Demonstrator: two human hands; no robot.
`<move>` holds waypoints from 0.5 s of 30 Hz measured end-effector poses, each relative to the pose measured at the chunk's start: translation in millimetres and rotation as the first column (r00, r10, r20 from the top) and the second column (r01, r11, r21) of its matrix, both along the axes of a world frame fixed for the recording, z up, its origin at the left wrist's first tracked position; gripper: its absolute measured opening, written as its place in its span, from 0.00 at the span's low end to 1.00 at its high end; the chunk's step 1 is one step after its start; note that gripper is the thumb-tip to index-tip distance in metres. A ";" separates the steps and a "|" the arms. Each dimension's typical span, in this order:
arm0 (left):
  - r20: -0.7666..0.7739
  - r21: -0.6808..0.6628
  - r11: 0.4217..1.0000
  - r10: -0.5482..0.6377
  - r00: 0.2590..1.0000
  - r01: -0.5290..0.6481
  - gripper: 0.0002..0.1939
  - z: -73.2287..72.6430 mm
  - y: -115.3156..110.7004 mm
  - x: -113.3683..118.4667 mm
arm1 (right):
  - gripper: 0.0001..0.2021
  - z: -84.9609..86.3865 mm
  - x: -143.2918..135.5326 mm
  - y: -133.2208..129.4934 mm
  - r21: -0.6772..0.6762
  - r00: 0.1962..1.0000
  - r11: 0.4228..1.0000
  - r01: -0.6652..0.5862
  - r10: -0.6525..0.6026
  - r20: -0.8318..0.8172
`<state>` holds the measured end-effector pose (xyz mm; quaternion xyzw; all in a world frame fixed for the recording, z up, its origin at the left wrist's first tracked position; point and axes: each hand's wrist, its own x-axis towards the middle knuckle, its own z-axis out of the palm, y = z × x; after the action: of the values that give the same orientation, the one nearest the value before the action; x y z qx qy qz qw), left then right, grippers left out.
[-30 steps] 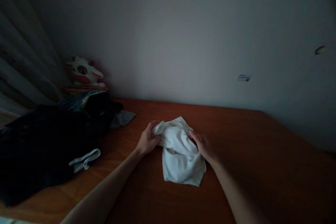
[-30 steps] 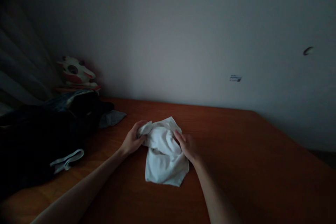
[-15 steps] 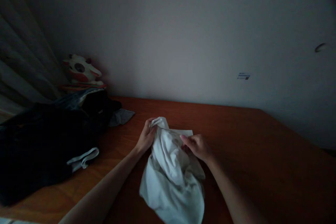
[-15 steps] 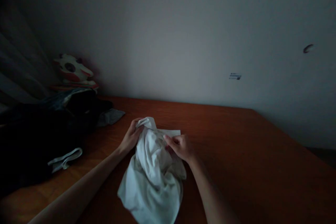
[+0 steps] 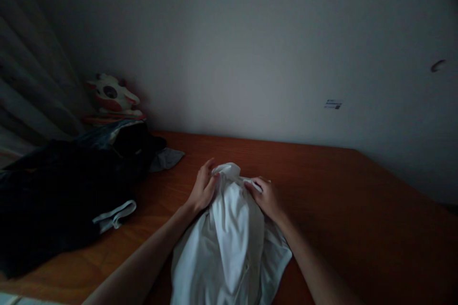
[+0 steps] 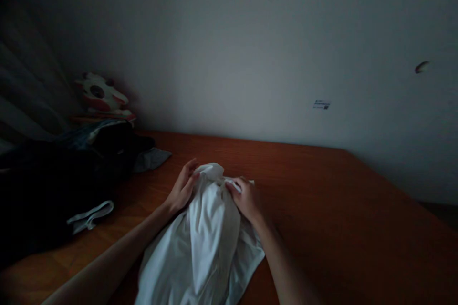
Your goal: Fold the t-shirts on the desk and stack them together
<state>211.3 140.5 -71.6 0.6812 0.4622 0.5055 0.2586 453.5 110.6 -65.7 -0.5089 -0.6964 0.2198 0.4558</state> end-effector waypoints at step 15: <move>-0.607 -0.077 0.969 -0.234 0.760 0.237 0.48 21.9 -11.1 -15.4 | 0.15 -29.7 45.8 31.8 -0.060 0.750 0.863 0.502 -0.469 -0.466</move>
<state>195.9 129.4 -49.7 0.8608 0.4306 0.2227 0.1551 499.3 142.4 -95.4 -0.5882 -0.4172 0.1850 0.6676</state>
